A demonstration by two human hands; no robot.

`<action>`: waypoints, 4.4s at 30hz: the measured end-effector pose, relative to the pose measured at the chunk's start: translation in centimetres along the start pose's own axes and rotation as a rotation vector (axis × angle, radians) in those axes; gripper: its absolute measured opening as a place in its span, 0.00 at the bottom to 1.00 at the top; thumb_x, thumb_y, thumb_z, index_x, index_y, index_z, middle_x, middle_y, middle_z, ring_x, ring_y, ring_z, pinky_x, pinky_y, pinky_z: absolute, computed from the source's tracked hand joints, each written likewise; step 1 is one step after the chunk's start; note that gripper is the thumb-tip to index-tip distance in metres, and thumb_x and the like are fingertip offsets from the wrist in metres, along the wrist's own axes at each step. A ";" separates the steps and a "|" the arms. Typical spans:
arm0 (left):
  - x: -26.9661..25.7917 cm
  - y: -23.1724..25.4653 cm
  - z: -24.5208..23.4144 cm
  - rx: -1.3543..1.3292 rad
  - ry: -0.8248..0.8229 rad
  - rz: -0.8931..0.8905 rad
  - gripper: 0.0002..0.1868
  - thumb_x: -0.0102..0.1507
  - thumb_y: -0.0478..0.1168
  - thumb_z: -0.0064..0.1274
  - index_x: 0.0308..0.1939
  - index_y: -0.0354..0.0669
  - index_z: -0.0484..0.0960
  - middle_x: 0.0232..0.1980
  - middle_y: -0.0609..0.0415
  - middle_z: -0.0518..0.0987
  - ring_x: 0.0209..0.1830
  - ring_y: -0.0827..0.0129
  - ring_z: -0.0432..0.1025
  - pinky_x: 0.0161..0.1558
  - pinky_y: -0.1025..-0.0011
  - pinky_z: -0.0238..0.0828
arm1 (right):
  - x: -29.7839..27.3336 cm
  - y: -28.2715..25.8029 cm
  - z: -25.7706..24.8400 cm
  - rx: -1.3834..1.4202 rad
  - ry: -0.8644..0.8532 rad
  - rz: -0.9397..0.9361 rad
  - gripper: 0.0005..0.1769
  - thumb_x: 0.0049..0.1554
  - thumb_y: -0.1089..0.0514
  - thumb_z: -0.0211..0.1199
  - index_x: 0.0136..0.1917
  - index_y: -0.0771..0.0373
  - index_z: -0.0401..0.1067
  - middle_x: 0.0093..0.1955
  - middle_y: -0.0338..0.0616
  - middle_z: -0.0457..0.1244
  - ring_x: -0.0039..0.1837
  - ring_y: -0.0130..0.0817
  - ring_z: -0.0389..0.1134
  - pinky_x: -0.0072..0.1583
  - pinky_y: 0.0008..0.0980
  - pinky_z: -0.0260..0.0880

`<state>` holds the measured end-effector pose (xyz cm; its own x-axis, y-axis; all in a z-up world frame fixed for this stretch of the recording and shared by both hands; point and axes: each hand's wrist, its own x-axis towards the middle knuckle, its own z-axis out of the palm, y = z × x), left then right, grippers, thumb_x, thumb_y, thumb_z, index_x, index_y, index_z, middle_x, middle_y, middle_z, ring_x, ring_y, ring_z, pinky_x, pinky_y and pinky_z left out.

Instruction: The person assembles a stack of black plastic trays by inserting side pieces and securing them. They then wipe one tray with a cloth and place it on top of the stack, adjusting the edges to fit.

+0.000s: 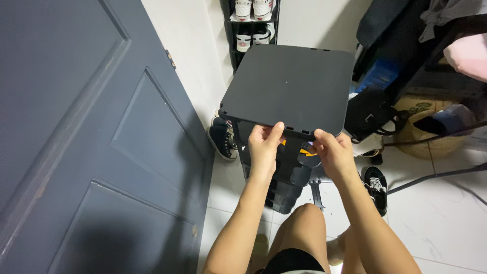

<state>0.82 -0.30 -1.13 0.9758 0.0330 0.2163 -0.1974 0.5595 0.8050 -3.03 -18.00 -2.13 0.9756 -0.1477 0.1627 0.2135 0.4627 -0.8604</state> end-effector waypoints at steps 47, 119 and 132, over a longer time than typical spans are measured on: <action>12.4 -1.6 -14.6 0.626 0.036 0.183 0.50 0.67 0.74 0.37 0.77 0.35 0.57 0.77 0.42 0.61 0.78 0.56 0.54 0.75 0.63 0.49 | 1.3 1.0 -0.1 0.072 -0.065 -0.063 0.15 0.64 0.52 0.55 0.56 0.66 0.70 0.54 0.46 0.69 0.55 0.38 0.71 0.60 0.46 0.73; 1.4 -6.1 5.6 0.596 -0.043 0.306 0.30 0.71 0.56 0.47 0.63 0.30 0.73 0.60 0.40 0.78 0.59 0.56 0.73 0.61 0.61 0.68 | 9.5 0.2 -3.9 -0.352 0.134 -0.049 0.28 0.65 0.41 0.56 0.28 0.56 0.62 0.24 0.36 0.54 0.26 0.26 0.53 0.30 0.29 0.53; -11.2 4.0 -2.2 0.770 0.104 0.540 0.06 0.69 0.35 0.54 0.44 0.38 0.73 0.44 0.51 0.75 0.41 0.72 0.70 0.44 0.71 0.70 | 0.8 0.7 -2.5 -0.173 0.154 -0.037 0.27 0.69 0.44 0.52 0.32 0.57 0.59 0.25 0.38 0.52 0.24 0.29 0.51 0.28 0.31 0.51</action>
<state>-10.67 3.38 -1.56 0.7304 0.2220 0.6460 -0.5970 -0.2520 0.7616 -2.18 -19.96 -3.82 0.9449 -0.2998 0.1313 0.2240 0.2998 -0.9273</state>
